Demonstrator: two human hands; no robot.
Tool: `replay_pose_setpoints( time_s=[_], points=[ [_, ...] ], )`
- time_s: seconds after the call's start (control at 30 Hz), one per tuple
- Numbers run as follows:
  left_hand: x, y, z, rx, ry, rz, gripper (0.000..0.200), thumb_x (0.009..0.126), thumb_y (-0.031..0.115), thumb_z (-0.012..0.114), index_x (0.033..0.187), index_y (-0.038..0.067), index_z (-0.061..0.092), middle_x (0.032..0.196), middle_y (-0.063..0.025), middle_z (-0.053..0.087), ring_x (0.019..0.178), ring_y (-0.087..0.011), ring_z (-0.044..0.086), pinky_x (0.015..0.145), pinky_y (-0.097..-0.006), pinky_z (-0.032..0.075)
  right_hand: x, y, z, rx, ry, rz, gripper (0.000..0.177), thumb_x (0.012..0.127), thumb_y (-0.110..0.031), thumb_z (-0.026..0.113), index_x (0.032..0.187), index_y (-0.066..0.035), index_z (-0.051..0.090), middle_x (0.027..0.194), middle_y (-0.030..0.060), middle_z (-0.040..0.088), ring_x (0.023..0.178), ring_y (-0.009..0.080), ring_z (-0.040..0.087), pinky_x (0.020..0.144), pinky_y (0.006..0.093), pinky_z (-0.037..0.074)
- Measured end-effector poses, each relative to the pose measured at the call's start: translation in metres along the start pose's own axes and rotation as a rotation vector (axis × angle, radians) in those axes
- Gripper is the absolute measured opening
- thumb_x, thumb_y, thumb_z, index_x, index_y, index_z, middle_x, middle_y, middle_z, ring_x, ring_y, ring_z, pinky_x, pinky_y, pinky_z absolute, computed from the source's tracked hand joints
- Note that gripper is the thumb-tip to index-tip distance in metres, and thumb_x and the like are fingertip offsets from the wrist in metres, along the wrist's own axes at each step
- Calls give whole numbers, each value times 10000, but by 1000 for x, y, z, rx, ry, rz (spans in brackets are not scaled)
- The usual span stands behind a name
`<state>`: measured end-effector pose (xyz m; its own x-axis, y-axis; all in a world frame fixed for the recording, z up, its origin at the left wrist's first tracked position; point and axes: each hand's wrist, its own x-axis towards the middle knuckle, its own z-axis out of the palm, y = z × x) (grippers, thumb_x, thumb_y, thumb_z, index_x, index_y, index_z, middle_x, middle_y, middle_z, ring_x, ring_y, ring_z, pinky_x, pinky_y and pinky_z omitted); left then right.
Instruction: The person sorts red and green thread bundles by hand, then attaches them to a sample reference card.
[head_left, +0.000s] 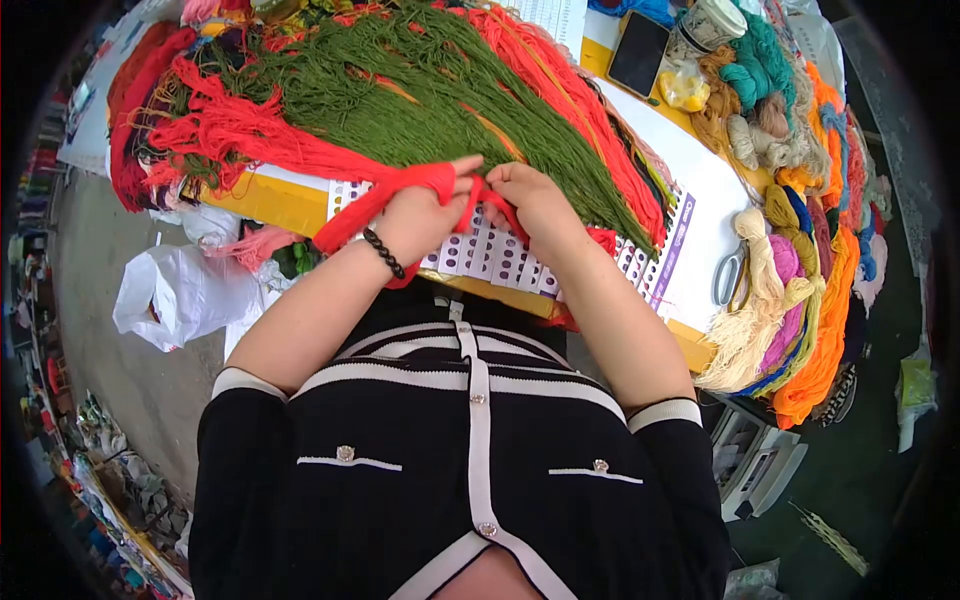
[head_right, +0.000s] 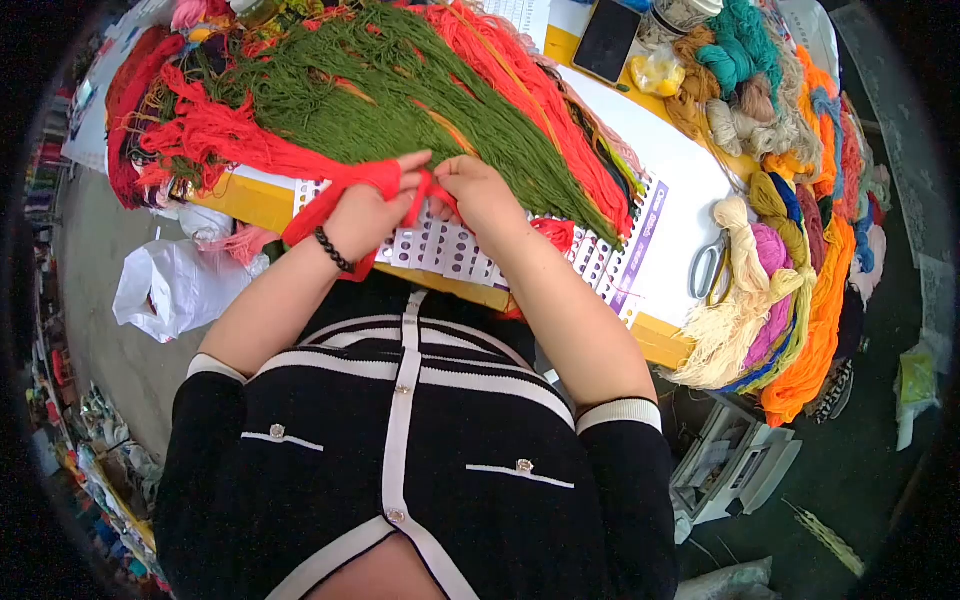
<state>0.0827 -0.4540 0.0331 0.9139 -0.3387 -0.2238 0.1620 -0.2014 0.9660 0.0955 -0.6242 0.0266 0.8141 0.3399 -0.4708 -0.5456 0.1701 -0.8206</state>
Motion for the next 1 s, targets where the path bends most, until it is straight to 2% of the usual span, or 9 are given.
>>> replay_pose_setpoints(
  time_s=[0.1,0.17,0.3,0.47,0.57,0.67,0.73,0.8,1.0],
  points=[
    [-1,-3,-8,341,95,49,300,914,106,483,1204,53,539,821,-16,592,653,-54,509,609,-216,442,3,1,1,-125,-9,-25,85,893,-124,464,935,-61,501,696,37,569,603,114,532,542,230,409],
    [-6,20,-27,210,182,-197,260,938,183,467,1137,73,592,758,2,584,656,-49,530,555,-208,413,-2,-5,10,-378,118,53,101,902,-150,456,964,-79,491,708,36,579,643,116,561,531,241,411],
    [-13,20,-81,-410,276,-304,278,941,228,474,1148,71,572,678,54,523,603,-42,502,455,-142,316,6,5,6,-483,87,-11,153,882,-125,432,983,-14,460,807,132,639,669,182,627,591,302,476],
    [-39,33,-152,-589,386,-122,349,902,224,546,1211,65,522,641,64,494,597,-23,463,420,-125,276,1,-2,9,-608,98,31,173,878,-110,394,1009,-12,451,819,122,649,677,184,630,612,312,476],
    [-60,42,-208,-787,308,84,404,937,156,472,1325,65,406,933,-7,562,728,-5,535,437,-92,324,4,3,9,-585,93,10,181,875,-113,391,1010,-11,455,809,112,653,680,180,628,614,310,474],
    [-67,62,-222,-884,389,258,335,939,122,455,1270,67,458,1019,-38,569,844,-69,582,520,-126,419,-1,2,12,-592,118,-18,199,870,-117,392,1022,-7,459,794,109,651,677,179,627,614,318,474],
    [-64,76,-209,-840,789,153,245,923,126,487,1145,26,515,1034,-57,580,904,-161,600,638,-203,484,-5,0,18,-627,165,-43,164,887,-99,458,1026,-13,464,794,89,642,663,138,602,594,274,466],
    [-75,37,-209,-732,520,-75,221,874,201,576,993,17,546,1034,-79,605,964,-208,579,773,-277,490,-13,2,26,-712,187,-138,157,875,-88,482,1012,-13,477,790,77,636,674,132,594,602,267,459],
    [-108,45,-95,-496,28,-39,360,859,38,448,1208,-44,484,895,-118,646,795,-167,612,740,-287,476,-46,-23,100,-579,-6,-611,115,841,-74,578,931,-3,590,759,50,603,681,112,547,633,251,443]
  ],
)
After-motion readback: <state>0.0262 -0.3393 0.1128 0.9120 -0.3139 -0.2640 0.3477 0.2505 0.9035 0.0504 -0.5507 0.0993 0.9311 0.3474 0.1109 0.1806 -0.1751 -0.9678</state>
